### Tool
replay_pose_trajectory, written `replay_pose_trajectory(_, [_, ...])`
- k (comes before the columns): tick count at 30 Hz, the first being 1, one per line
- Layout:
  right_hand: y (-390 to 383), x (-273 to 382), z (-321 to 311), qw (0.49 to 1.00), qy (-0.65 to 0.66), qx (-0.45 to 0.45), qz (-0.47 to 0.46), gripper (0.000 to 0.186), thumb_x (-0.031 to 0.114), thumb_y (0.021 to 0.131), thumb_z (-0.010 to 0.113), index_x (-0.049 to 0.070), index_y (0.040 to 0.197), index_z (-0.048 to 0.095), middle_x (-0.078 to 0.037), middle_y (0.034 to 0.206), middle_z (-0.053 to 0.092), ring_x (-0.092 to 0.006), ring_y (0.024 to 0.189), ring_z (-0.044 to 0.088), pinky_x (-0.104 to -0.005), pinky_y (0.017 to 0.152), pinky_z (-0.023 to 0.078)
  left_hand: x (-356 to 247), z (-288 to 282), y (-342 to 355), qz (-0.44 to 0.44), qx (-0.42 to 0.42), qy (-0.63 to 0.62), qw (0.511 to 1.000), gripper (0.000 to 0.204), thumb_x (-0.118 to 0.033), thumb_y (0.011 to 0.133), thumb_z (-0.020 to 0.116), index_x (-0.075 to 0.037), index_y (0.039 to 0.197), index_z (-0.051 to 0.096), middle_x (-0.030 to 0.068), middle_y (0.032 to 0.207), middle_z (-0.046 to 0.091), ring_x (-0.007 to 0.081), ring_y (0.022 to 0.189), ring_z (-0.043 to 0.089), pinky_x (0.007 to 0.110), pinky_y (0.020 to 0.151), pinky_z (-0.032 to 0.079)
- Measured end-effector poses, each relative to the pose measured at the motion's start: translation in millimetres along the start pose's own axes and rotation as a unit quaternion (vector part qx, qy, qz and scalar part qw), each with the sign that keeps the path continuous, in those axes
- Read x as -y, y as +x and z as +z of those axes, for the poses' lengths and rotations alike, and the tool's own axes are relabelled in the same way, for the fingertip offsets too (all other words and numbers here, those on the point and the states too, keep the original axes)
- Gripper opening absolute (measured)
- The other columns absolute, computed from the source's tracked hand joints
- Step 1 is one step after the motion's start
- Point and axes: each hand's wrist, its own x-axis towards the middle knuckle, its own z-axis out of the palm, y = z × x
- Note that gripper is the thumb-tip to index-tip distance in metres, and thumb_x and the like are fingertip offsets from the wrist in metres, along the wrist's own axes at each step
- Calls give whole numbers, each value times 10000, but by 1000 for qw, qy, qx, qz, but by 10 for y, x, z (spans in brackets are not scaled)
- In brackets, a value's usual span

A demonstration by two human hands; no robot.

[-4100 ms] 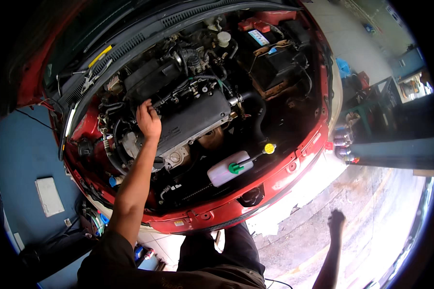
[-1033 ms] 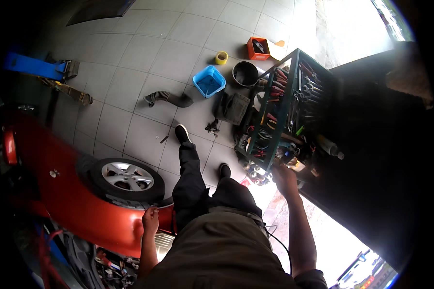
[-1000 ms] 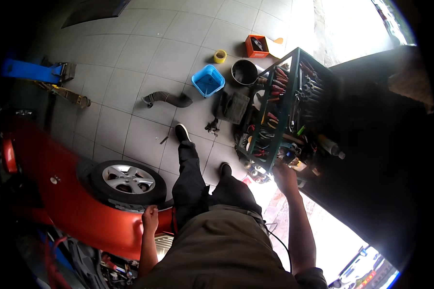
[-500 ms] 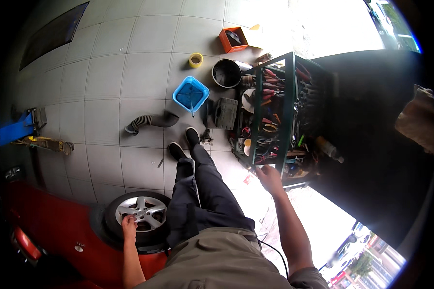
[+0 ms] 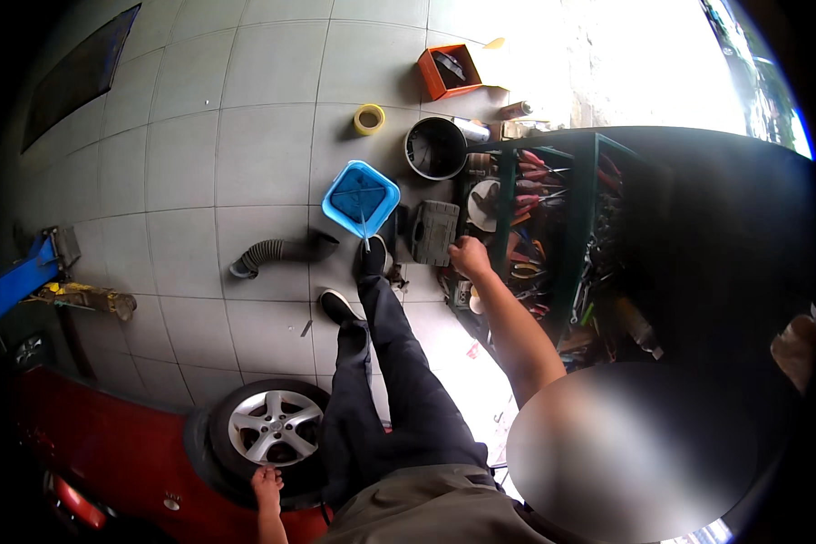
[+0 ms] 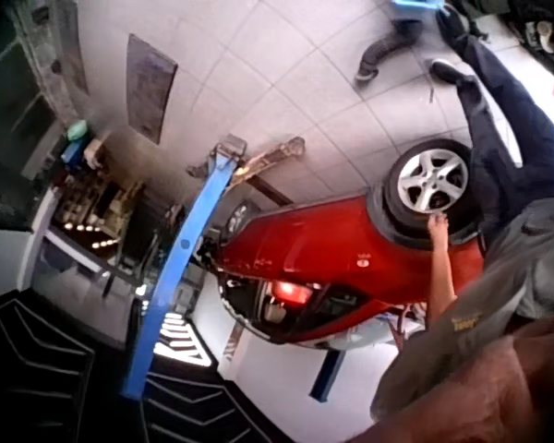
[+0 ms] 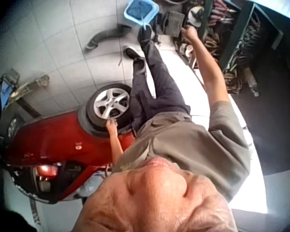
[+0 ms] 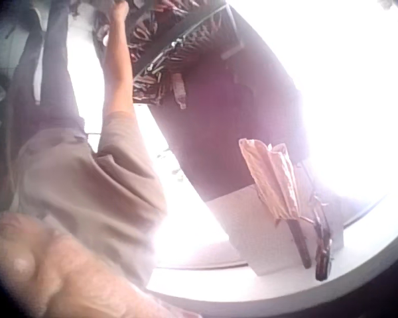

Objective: The person works on a car engine with the hood open, using a wrench to tighten bolts on the engine cover. They manipulate hoses and components within the engine bay, occasionally stepping back to retrieve tools or inspect the work area.

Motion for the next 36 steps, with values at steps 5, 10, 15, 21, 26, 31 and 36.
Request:
replay_pose_trajectory(5, [1129,616,246,969,214,40,116,241,170,910,606,5,1069,681,-121,860,731,-212,680,703,-364,587,561,125,480,-107,-109,10,64,992,164,-164,1002,576,-27,1075,628,68,858,668,121,649,581,284,579,511])
replay_pose_trajectory(10, [2459,737,709,931,341,-2,127,192,114,918,581,60,1066,689,-97,886,720,-232,712,703,-362,597,567,448,751,-12,-143,15,15,990,314,-309,1016,583,-12,1108,619,69,847,641,154,687,616,287,581,520])
replay_pose_trajectory(15, [3915,286,978,933,335,-14,128,135,172,908,673,56,972,700,-82,784,691,-229,642,677,-367,551,565,424,926,471,-139,8,-58,989,331,-261,988,615,0,1191,599,61,823,570,145,648,524,294,576,479])
replay_pose_trajectory(21, [4419,467,1390,940,249,-34,231,226,274,927,721,53,881,708,-54,684,611,-192,524,580,-329,428,410,1483,510,777,-145,-10,126,981,258,-217,949,633,-1,1078,693,65,859,690,121,678,614,278,597,500])
replay_pose_trajectory(26, [4530,336,1105,912,304,2,275,162,143,888,702,104,754,618,3,604,531,-145,508,544,-280,444,425,249,1374,1084,-136,22,147,980,222,-175,938,605,-25,1075,696,59,837,704,121,670,635,275,573,497])
replay_pose_trajectory(31, [3328,281,821,907,356,5,226,227,202,903,667,118,724,557,-2,560,504,-147,457,505,-304,391,386,220,1352,752,-127,15,43,991,222,-188,955,599,-31,1094,671,78,872,699,158,739,665,268,576,478])
replay_pose_trajectory(36, [1180,763,343,953,292,41,63,216,228,959,647,15,920,633,-53,727,642,-145,557,591,-275,478,463,-162,1490,603,-102,21,-116,988,177,-177,1031,536,-38,981,632,44,854,638,108,685,573,248,607,472])
